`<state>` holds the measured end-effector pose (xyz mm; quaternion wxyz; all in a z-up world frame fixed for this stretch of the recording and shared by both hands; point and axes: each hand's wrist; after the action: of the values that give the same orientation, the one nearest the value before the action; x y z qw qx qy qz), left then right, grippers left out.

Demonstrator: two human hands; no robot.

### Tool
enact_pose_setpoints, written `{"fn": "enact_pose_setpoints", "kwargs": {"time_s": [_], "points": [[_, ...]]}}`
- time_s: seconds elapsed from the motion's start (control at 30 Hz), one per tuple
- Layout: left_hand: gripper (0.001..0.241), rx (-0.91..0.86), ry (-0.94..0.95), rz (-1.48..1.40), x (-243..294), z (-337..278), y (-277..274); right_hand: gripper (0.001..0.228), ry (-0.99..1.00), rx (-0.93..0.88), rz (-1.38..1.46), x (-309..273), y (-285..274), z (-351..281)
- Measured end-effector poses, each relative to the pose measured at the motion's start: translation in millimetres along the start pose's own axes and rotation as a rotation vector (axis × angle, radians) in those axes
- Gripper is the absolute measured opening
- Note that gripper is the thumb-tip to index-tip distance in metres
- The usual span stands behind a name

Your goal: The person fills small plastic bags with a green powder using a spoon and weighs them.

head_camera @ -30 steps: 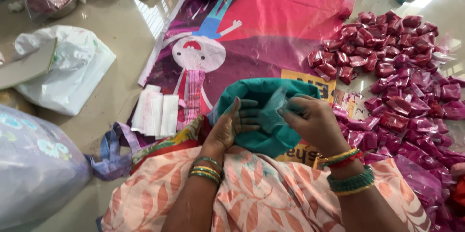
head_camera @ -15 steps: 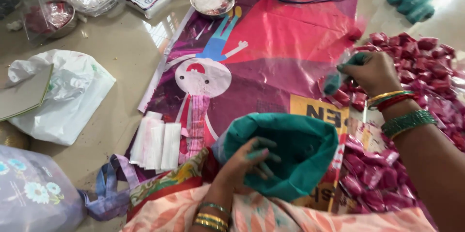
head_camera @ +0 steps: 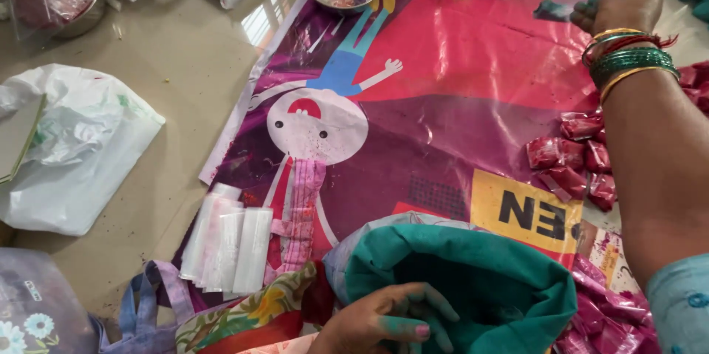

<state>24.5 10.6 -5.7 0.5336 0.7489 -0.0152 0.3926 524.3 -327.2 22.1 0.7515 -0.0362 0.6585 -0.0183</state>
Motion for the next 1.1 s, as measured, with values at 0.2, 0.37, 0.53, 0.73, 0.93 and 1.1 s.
{"fn": "enact_pose_setpoints", "kwargs": {"time_s": [0.2, 0.37, 0.53, 0.73, 0.93, 1.1], "points": [[0.046, -0.065, 0.083, 0.017, -17.3, 4.3, -11.4, 0.015, 0.099, 0.121, -0.017, -18.4, 34.8, -81.3], [0.05, 0.037, 0.277, 0.256, 0.6, -2.3, 9.5, 0.016, 0.12, -0.174, 0.009, -57.0, 30.4, -222.8], [0.048, 0.251, 0.51, 0.27, 21.0, -21.0, 18.2, 0.013, 0.057, -0.163, 0.107, -55.7, -18.4, -343.4], [0.024, 1.329, 0.55, 0.885, 29.1, -74.5, -122.9, 0.013, -0.172, 0.062, -0.108, -169.4, 68.6, -476.4], [0.064, 1.847, -0.428, 1.206, 16.1, -118.4, -182.8, 0.009, -0.186, 0.041, -0.162, -155.6, 63.7, -478.6], [0.036, 1.944, -0.543, 1.009, 17.1, -111.7, -204.3, 0.01, -0.175, -0.018, -0.005, -134.3, 55.1, -466.0]]}}
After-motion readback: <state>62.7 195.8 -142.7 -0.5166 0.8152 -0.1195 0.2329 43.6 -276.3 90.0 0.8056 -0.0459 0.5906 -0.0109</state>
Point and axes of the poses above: each hand's wrist, its own z-axis towards the middle knuckle, its own y-axis out of the palm, x = y × z, and after that the axes turned 8 degrees about -x, right-handed
